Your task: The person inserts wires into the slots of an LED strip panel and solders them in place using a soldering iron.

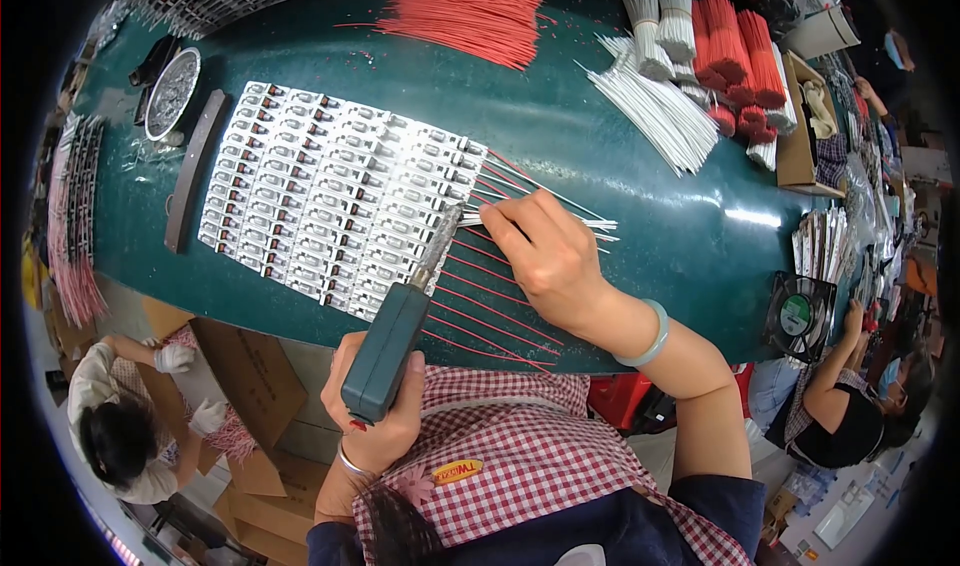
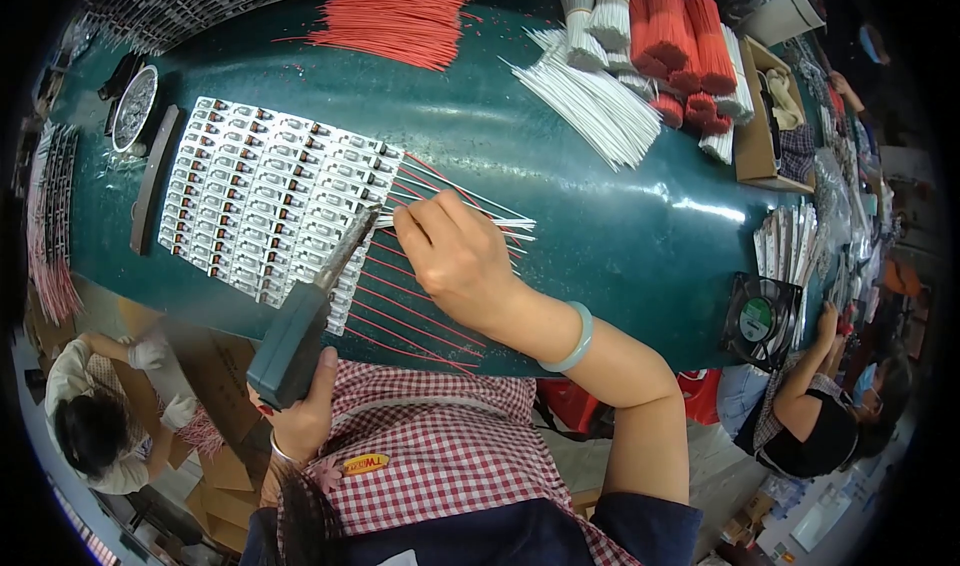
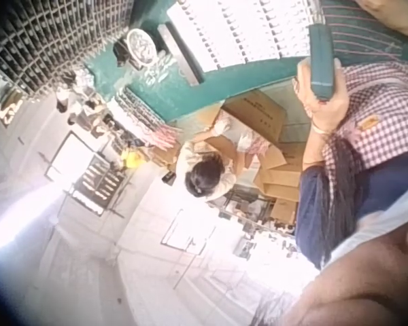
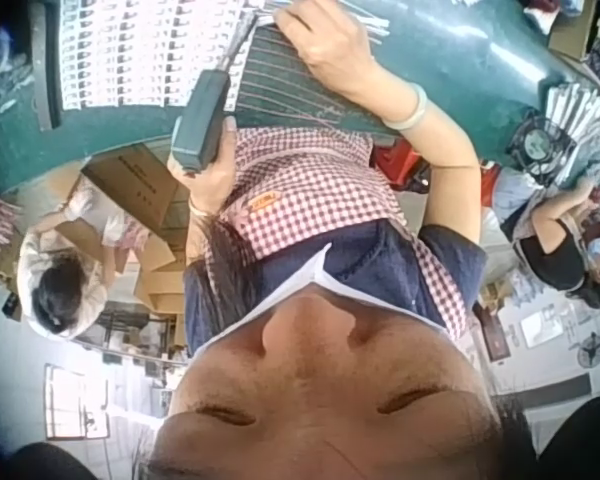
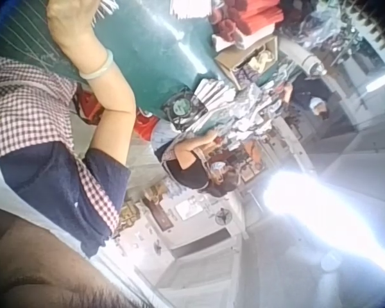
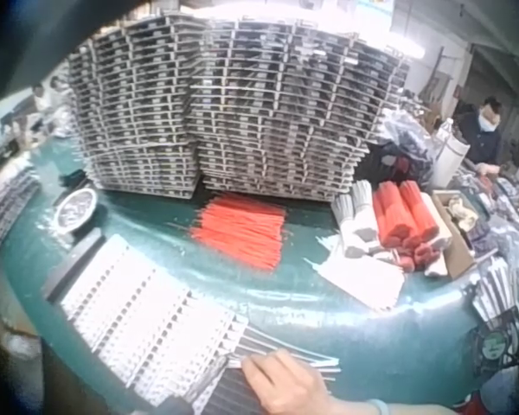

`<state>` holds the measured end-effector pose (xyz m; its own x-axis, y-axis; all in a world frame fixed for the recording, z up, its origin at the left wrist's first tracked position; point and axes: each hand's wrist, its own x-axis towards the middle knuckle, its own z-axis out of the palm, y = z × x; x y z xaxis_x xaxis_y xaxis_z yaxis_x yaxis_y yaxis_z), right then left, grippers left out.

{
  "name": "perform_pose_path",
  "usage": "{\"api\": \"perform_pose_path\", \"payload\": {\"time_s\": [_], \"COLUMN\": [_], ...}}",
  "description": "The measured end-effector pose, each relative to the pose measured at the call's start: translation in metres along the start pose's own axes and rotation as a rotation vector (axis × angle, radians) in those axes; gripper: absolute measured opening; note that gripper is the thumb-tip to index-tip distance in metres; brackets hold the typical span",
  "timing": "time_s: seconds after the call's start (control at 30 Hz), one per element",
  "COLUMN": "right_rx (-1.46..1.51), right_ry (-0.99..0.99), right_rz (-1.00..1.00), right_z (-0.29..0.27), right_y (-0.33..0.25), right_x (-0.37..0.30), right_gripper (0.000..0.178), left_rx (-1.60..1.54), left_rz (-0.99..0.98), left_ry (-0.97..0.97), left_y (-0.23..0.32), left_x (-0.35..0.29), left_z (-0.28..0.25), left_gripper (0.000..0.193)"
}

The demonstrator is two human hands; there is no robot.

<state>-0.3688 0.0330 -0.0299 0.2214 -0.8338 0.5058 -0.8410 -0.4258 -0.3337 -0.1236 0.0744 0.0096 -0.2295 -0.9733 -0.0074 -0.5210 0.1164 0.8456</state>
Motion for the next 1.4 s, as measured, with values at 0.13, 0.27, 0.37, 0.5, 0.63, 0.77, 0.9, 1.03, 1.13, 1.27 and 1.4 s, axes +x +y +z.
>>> {"api": "perform_pose_path", "payload": {"time_s": [0.13,0.27,0.37,0.5,0.63,0.77,0.9,1.03,1.13,1.27,1.4], "right_rx": [-0.012,-0.022,-0.018,-0.001,0.035,0.032,0.016,-0.011,-0.041,-0.056,-0.056], "right_ry": [-0.001,0.000,-0.001,0.069,0.074,0.048,0.028,0.024,0.010,-0.002,0.012], "right_rz": [0.002,0.007,0.010,-0.021,-0.018,0.000,0.012,-0.009,-0.023,-0.023,-0.033], "right_z": [0.001,-0.001,0.002,0.002,-0.001,-0.001,0.000,0.002,0.003,0.003,0.003], "right_y": [-0.001,-0.002,-0.001,-0.001,-0.008,-0.011,-0.011,-0.008,-0.008,-0.009,-0.009], "right_x": [0.000,0.000,-0.002,-0.002,-0.009,-0.008,-0.010,-0.011,-0.011,-0.011,-0.011], "right_gripper": [0.033,0.033,0.034,0.036,0.037,0.036,0.036,0.034,0.033,0.034,0.034], "left_rx": [-0.029,-0.063,-0.051,-0.053,-0.059,-0.052,-0.073,-0.081,-0.079,-0.054,-0.016], "left_rz": [-0.017,-0.005,0.004,-0.013,-0.019,-0.026,-0.012,-0.028,0.001,-0.015,0.021], "left_ry": [0.020,0.042,0.041,0.052,0.066,0.062,0.067,0.049,0.043,0.017,0.026], "left_y": [0.000,-0.005,-0.007,-0.003,-0.007,-0.008,-0.012,-0.010,-0.010,-0.007,-0.007], "left_x": [-0.005,-0.008,-0.010,-0.011,-0.015,-0.016,-0.017,-0.016,-0.014,-0.013,-0.014], "left_z": [-0.003,-0.004,-0.005,-0.006,-0.008,-0.007,-0.005,-0.005,-0.004,-0.004,-0.003], "left_gripper": [0.022,0.025,0.026,0.026,0.026,0.025,0.023,0.023,0.023,0.023,0.023]}}
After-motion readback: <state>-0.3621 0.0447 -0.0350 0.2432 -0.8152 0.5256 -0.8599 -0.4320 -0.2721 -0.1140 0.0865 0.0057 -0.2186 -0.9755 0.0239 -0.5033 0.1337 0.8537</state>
